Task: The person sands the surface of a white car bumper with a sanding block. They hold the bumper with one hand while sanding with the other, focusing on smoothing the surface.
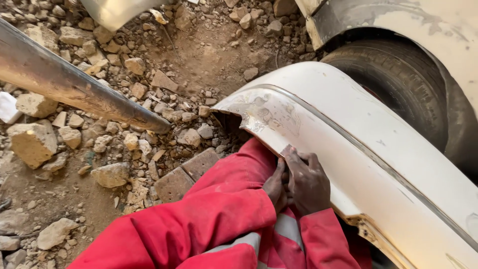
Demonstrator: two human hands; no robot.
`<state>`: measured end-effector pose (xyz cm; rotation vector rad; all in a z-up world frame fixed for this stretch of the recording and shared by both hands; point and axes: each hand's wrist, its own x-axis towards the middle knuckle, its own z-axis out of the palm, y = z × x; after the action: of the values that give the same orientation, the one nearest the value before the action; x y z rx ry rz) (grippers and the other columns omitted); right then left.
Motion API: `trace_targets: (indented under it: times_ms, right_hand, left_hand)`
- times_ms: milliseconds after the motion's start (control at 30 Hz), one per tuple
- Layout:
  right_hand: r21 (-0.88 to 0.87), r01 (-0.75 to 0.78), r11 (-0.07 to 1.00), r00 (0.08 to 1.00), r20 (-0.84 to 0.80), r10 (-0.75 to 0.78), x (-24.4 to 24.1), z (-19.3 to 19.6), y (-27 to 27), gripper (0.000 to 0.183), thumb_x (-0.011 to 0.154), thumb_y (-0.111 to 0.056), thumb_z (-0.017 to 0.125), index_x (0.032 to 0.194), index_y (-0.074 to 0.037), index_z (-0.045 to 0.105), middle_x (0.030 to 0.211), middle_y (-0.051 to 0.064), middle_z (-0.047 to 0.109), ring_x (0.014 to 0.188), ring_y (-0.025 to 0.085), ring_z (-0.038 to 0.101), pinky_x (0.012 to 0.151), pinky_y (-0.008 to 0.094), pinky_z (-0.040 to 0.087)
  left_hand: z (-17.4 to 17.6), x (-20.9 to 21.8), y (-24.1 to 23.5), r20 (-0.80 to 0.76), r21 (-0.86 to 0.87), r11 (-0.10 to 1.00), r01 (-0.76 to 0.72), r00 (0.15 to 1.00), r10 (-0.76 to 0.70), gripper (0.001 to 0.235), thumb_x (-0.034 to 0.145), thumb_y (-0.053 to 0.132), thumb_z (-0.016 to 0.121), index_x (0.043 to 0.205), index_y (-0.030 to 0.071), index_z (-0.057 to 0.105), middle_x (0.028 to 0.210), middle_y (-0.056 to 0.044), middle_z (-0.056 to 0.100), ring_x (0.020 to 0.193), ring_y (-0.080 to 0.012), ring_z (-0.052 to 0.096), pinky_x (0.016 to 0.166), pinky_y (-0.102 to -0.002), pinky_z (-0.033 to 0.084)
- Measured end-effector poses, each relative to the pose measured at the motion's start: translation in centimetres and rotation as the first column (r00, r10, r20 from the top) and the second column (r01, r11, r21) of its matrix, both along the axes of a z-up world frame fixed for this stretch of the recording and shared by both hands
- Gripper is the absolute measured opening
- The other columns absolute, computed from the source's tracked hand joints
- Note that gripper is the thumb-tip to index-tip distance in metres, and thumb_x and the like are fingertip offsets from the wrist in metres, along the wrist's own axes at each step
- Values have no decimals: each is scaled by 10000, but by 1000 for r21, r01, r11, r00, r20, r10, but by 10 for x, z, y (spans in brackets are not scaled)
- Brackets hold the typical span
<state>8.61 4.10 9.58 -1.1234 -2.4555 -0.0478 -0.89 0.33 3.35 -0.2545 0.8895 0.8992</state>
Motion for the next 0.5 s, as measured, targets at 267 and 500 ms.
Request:
trace_targets:
  times_ms: [267,500]
  right_hand:
    - [-87,66,994,997,-32,-69,85,23,-53,376,1007,0,654,1333,-84,822,1410,123,817,1253,260,746,1120,324,591]
    - [-72,-30,997,999,-48,27,33,15,-16,568,866,71,605,1400,-21,775,1422,179,799,1301,312,729,1199,354,559]
  left_hand:
    - [-23,4,-6,52,60,995,77,995,-80,1182,1010,974,446,1602,-49,472,1441,-387,667,1308,-571,701,1048,-665,634]
    - [-72,14,-10,-5,67,993,100,995,-99,1106,977,966,473,1520,7,570,1313,-244,704,1238,-472,754,1055,-637,642]
